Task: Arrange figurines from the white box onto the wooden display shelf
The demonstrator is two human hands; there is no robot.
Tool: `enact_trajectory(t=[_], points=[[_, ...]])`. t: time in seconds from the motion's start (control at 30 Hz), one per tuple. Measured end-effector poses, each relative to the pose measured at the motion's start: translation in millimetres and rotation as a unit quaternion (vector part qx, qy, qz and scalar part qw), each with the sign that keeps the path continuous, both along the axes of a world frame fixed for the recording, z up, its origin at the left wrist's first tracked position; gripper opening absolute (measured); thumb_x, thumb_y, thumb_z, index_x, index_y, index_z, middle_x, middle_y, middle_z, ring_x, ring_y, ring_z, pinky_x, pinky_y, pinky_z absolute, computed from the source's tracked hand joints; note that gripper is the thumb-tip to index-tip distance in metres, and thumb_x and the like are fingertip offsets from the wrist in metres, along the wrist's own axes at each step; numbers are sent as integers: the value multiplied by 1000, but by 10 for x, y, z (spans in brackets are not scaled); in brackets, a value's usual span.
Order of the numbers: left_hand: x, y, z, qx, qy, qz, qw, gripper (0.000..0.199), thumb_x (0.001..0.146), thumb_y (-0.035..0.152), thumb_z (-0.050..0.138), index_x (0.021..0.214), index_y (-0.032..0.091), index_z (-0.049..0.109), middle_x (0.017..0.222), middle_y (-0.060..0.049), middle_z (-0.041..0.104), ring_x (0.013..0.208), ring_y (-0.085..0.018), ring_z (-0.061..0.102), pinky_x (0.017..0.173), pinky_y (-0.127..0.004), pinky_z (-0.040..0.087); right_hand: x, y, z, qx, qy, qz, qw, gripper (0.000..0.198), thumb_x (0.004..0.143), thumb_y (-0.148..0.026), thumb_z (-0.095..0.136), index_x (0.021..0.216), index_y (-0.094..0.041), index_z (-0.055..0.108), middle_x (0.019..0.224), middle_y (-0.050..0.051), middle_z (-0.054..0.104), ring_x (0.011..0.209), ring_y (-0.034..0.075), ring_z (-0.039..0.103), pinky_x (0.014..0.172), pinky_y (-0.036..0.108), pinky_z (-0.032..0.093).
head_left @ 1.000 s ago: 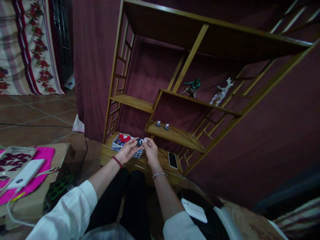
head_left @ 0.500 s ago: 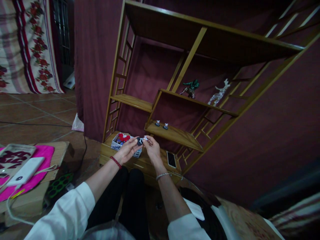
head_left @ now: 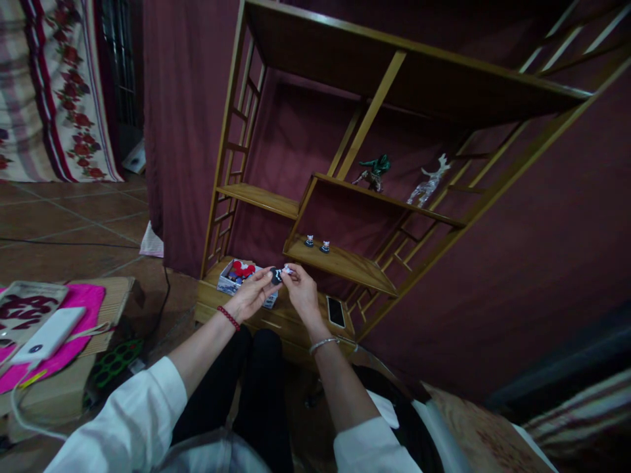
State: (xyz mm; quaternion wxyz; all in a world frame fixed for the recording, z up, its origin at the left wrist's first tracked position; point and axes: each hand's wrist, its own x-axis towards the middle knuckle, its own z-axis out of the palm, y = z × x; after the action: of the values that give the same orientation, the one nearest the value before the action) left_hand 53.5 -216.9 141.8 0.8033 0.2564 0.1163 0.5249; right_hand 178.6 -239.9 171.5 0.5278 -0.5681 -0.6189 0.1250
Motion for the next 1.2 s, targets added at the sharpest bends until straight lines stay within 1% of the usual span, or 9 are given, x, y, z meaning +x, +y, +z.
enact_trajectory(t=[0.23, 0.4, 0.53, 0.63, 0.8, 0.97, 1.1, 1.2], points=[[-8, -38, 27, -2, 8, 1, 1000, 11, 76, 8, 57, 86, 12, 60, 86, -3, 65, 85, -12, 61, 92, -36, 44, -48, -87, 76, 11, -40, 4, 999, 24, 73, -29, 55, 96, -21, 60, 82, 1, 65, 68, 13, 61, 66, 25, 49], [-13, -53, 33, -15, 4, -5, 1000, 3, 77, 9, 56, 77, 11, 59, 78, -3, 64, 81, -12, 62, 90, -35, 46, -74, -129, 143, 18, -52, 27, 998, 23, 73, -27, 54, 95, -21, 60, 81, 1, 64, 68, 13, 61, 66, 24, 49], [-20, -60, 39, -36, -7, -3, 999, 7, 78, 10, 55, 72, 11, 58, 65, 1, 60, 68, -7, 59, 90, -37, 46, -83, -136, 175, 18, -58, 32, 998, 22, 73, -24, 54, 94, -21, 60, 80, 1, 64, 67, 13, 61, 65, 23, 49], [-30, -76, 61, -51, -7, -3, 999, 7, 78, 10, 55, 71, 11, 58, 61, 2, 58, 60, -5, 57, 88, -37, 48, -79, -130, 181, 12, -76, 27, 997, 22, 73, -24, 54, 94, -20, 59, 79, 1, 64, 65, 13, 61, 64, 23, 49], [-46, -103, 101, -60, 3, -1, 998, 7, 78, 11, 56, 71, 11, 58, 63, 1, 59, 60, -6, 57, 83, -35, 51, -51, -110, 170, 23, -110, 47, 993, 22, 74, -25, 53, 96, -21, 59, 79, 0, 64, 64, 12, 60, 64, 23, 48], [-45, -102, 88, -61, 9, 2, 998, 6, 78, 12, 56, 72, 11, 57, 67, -1, 62, 62, -7, 59, 77, -32, 53, -17, -90, 145, 31, -137, 69, 988, 23, 75, -25, 52, 97, -20, 57, 83, 1, 63, 67, 12, 60, 66, 23, 48], [-40, -84, 45, -61, 16, -9, 998, 4, 77, 14, 58, 75, 11, 58, 73, -3, 64, 69, -10, 62, 73, -28, 54, -11, -90, 145, 21, -151, 59, 986, 22, 75, -26, 52, 96, -21, 56, 83, 0, 64, 66, 12, 59, 66, 23, 48], [-40, -79, 29, -53, 32, -17, 998, 6, 76, 18, 59, 77, 12, 58, 73, -3, 65, 68, -11, 63, 68, -25, 54, -20, -103, 159, 15, -160, 48, 986, 21, 75, -28, 53, 95, -21, 56, 81, 0, 64, 64, 11, 59, 65, 23, 47]])
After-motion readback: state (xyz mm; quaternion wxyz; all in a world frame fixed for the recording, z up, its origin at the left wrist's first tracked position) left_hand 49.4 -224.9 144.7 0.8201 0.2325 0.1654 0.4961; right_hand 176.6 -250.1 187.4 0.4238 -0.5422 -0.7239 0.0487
